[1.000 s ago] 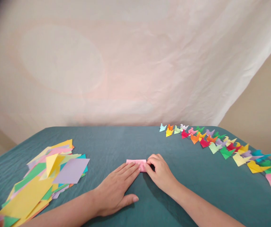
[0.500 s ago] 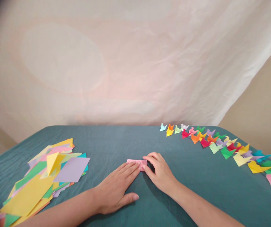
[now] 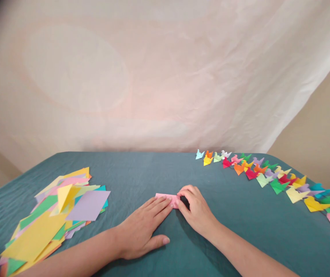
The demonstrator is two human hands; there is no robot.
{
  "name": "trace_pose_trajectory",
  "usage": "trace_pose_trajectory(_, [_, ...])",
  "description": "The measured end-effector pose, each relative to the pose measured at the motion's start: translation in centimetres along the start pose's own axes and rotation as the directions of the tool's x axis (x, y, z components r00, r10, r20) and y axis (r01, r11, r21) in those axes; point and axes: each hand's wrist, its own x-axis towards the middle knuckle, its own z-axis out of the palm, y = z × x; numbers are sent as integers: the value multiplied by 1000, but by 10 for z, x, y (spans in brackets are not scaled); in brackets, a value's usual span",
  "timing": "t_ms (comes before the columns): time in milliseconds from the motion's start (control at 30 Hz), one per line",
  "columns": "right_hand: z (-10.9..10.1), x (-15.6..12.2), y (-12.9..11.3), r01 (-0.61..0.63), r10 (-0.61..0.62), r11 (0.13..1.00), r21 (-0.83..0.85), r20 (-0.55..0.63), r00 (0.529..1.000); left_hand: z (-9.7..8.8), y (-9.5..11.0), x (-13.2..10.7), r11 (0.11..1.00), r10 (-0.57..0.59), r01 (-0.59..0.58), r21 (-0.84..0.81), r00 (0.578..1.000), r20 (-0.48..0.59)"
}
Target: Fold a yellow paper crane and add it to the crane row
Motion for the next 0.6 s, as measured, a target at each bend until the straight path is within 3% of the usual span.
trace_pose_trajectory(600, [2,1,2,11,-11,1000,-18,-18,1000,1,-2,-1,999,-32,32,4,999,-9])
